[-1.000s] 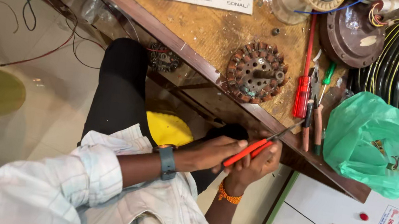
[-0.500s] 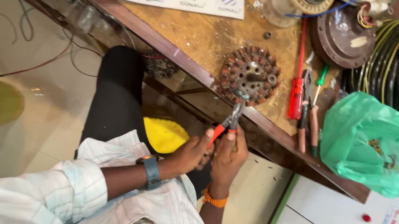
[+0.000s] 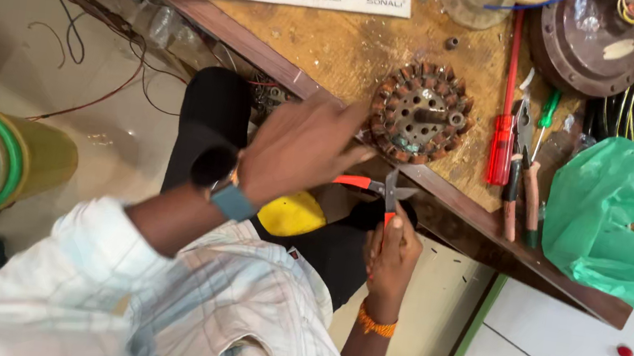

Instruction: The person uses pliers to remove small metal pieces from a circular electrical component on a workbench. The person repeatedly picks up pieces, clips them with pliers, and places them aside while working on the same component.

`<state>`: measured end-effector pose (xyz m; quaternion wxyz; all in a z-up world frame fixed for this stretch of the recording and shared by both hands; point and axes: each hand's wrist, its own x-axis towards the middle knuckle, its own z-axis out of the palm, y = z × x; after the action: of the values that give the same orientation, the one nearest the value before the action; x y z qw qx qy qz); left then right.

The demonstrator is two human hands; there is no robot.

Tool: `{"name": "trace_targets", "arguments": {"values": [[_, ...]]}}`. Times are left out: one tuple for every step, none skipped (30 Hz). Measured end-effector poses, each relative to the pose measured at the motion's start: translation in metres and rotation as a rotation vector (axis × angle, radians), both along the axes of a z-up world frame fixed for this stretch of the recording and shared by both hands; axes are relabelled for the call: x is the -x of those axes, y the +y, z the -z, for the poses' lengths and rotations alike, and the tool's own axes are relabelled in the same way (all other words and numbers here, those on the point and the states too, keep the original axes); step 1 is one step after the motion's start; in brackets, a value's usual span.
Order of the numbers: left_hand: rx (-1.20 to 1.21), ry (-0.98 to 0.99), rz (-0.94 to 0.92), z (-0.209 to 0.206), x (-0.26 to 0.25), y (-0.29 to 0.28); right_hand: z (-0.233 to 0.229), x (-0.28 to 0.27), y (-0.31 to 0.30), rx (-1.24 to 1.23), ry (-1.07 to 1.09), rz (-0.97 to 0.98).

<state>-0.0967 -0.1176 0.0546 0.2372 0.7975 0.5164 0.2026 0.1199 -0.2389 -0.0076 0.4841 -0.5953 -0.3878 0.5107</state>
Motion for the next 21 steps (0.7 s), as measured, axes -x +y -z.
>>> {"name": "trace_targets", "arguments": {"values": [[-0.087, -0.110, 0.046, -0.009, -0.007, 0.013, -0.002, -0.001, 0.003, 0.010, 0.019, -0.012], [-0.176, -0.221, 0.094, -0.013, -0.015, 0.027, -0.004, -0.003, 0.007, 0.016, 0.037, -0.024], [-0.208, -0.221, 0.129, -0.015, -0.026, 0.043, -0.006, -0.003, 0.007, 0.023, 0.056, -0.035], [-0.247, -0.222, 0.157, -0.014, -0.038, 0.059, -0.007, -0.003, 0.009, 0.011, 0.062, -0.027], [-0.278, -0.196, 0.177, -0.009, -0.050, 0.068, -0.008, -0.003, 0.011, 0.000, 0.068, -0.018], [-0.309, -0.168, 0.200, -0.004, -0.061, 0.076, -0.008, -0.002, 0.011, -0.012, 0.077, -0.008], [-0.340, -0.140, 0.222, 0.004, -0.069, 0.083, -0.007, -0.001, 0.011, -0.018, 0.088, -0.018], [-0.340, -0.138, 0.229, 0.013, -0.076, 0.088, -0.007, -0.001, 0.008, -0.021, 0.099, -0.017], [-0.341, -0.136, 0.235, 0.022, -0.083, 0.093, -0.006, -0.002, 0.008, -0.023, 0.110, -0.016], [-0.342, -0.133, 0.240, 0.028, -0.090, 0.097, -0.005, -0.004, 0.008, -0.024, 0.114, -0.010], [-0.308, -0.102, 0.249, 0.033, -0.095, 0.099, -0.006, -0.006, 0.009, -0.025, 0.119, -0.004], [-0.270, -0.065, 0.246, 0.037, -0.096, 0.100, -0.005, -0.007, 0.010, -0.021, 0.128, -0.010], [-0.231, -0.029, 0.243, 0.040, -0.095, 0.100, -0.005, -0.008, 0.012, -0.013, 0.139, -0.002], [-0.216, -0.018, 0.228, 0.041, -0.094, 0.100, -0.005, -0.008, 0.013, -0.003, 0.153, 0.004], [-0.201, -0.008, 0.213, 0.042, -0.093, 0.101, -0.003, -0.008, 0.014, 0.006, 0.167, 0.010], [-0.184, -0.003, 0.194, 0.042, -0.094, 0.101, -0.002, -0.009, 0.014, 0.014, 0.171, 0.004], [-0.158, 0.000, 0.189, 0.043, -0.095, 0.100, -0.001, -0.011, 0.013, 0.021, 0.175, -0.001], [-0.136, 0.003, 0.186, 0.043, -0.095, 0.100, 0.001, -0.012, 0.013, 0.024, 0.180, -0.005], [-0.115, 0.006, 0.183, 0.043, -0.096, 0.101, 0.003, -0.014, 0.013, 0.018, 0.204, -0.004], [-0.145, -0.031, 0.148, 0.044, -0.098, 0.101, 0.004, -0.015, 0.011, 0.014, 0.228, 0.001], [-0.175, -0.069, 0.112, 0.047, -0.099, 0.103, 0.006, -0.017, 0.011, 0.011, 0.253, 0.006]]}}
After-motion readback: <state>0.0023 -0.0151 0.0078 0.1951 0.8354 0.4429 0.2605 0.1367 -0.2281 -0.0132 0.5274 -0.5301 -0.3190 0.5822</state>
